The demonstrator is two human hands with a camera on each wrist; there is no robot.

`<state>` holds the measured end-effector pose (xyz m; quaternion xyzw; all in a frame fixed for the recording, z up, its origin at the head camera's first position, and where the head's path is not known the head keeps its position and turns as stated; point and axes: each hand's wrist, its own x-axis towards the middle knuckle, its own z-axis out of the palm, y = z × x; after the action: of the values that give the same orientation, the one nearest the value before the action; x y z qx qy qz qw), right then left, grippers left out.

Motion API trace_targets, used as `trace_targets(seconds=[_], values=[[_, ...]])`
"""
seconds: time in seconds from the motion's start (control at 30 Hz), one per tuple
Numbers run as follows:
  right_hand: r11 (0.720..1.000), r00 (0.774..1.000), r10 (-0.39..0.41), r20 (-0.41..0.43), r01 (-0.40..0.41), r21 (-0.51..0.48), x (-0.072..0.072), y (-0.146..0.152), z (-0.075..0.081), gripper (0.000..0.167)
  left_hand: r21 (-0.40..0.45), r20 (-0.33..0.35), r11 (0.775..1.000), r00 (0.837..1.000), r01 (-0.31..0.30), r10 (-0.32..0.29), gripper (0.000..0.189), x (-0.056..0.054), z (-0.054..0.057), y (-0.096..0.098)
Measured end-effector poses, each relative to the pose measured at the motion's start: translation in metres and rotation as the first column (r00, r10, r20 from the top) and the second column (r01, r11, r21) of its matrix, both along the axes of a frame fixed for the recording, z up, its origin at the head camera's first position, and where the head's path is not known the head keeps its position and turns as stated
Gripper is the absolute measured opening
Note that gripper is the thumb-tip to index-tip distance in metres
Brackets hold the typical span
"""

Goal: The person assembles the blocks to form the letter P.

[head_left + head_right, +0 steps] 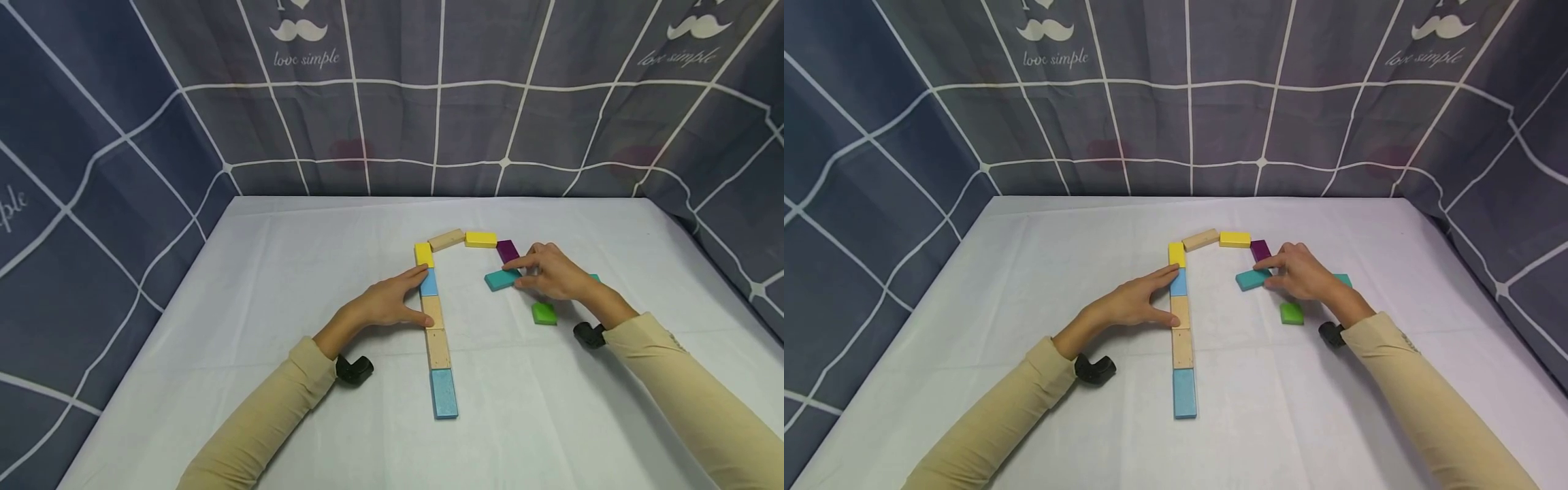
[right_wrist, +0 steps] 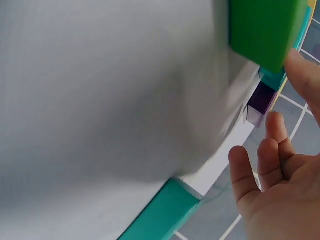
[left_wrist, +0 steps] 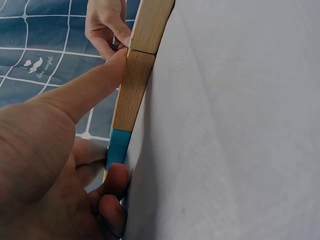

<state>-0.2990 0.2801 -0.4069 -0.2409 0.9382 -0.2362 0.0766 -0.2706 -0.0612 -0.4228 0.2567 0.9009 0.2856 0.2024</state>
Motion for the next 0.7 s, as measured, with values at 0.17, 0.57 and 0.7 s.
trace_targets(seconds=[0.17, 0.57, 0.7], values=[[1.0, 1.0, 0.0, 0.002, 0.0, -0.004, 0.0, 0.002, 0.0, 0.038, -0.005, -0.001, 1.0, 1.0, -0.001, 0.001, 0.102, 0.0, 0.0, 0.0], [0.995, 0.996, -0.088, 0.033, 0.089, -0.051, 0.014, 0.014, 0.007, 0.055, 0.004, 0.0, 1.0, 1.0, -0.002, 0.002, 0.102, 0.001, 0.001, -0.001], [0.99, 0.99, -0.134, 0.035, 0.136, -0.039, 0.022, 0.03, 0.007, 0.055, 0.011, -0.002, 1.0, 1.0, 0.0, 0.0, 0.102, 0.001, 0.0, -0.002]])
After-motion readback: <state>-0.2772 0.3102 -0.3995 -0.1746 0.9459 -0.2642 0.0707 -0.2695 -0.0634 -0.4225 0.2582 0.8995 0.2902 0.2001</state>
